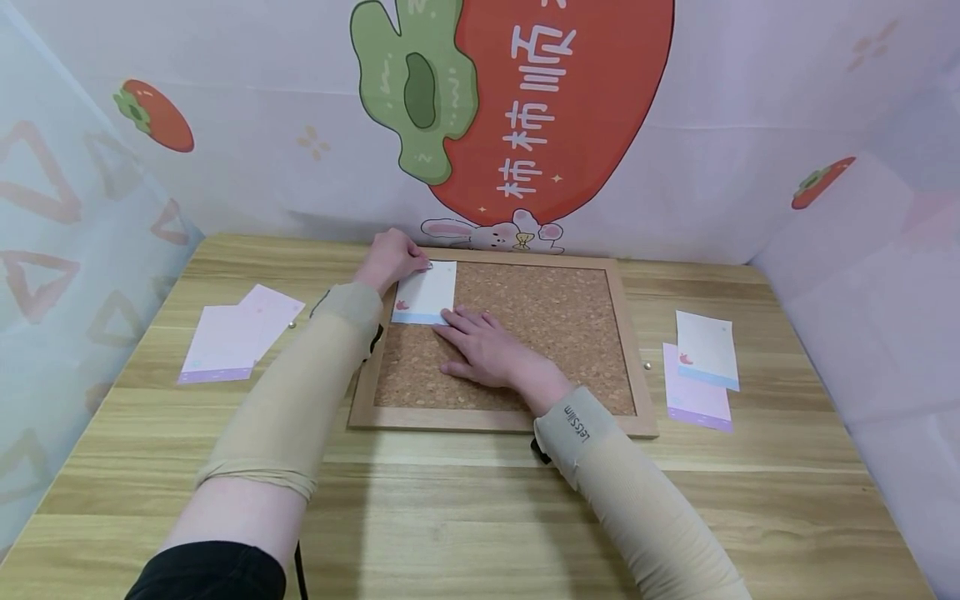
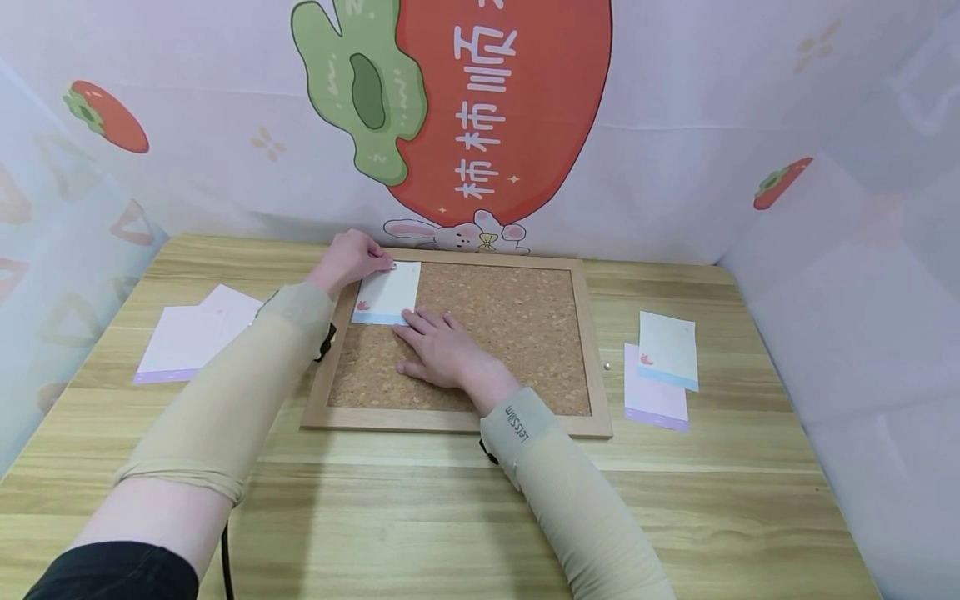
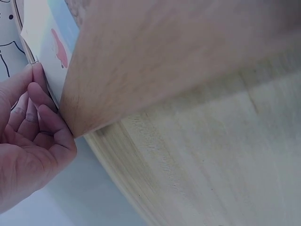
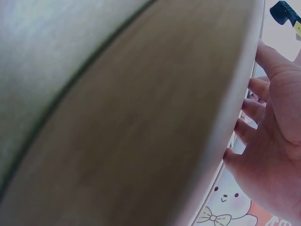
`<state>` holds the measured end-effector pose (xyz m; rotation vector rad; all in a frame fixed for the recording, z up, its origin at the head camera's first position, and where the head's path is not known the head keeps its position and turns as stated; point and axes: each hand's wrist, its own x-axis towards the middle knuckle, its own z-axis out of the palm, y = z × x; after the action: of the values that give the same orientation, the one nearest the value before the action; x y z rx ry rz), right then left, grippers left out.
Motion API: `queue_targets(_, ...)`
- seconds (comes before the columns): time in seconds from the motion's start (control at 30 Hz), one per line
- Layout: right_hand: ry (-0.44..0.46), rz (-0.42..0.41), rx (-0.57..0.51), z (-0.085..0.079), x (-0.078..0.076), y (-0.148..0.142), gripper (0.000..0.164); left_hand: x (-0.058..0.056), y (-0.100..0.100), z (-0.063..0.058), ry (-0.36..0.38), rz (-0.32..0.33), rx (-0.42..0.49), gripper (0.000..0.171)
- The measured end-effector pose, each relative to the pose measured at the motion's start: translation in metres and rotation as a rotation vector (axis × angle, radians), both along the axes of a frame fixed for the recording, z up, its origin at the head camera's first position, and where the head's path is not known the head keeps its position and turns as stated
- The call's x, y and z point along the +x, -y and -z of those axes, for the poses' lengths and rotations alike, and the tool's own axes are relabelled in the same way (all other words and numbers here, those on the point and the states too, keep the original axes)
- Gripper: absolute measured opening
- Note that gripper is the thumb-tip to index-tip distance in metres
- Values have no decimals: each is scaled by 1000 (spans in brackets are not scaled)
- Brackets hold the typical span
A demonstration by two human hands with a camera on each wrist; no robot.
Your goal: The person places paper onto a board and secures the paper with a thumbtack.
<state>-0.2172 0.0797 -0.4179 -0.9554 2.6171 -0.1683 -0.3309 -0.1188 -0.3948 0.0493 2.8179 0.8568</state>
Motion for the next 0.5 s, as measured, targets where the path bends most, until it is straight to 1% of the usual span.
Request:
queue_targets(0.23,3,2,-6,1,0,-1,68,0,-2,1,-11,-2,-10,24)
queue_targets(0.5,7,1,-7,1,0,-1,68,-1,-3,1,-7,-12,1,24)
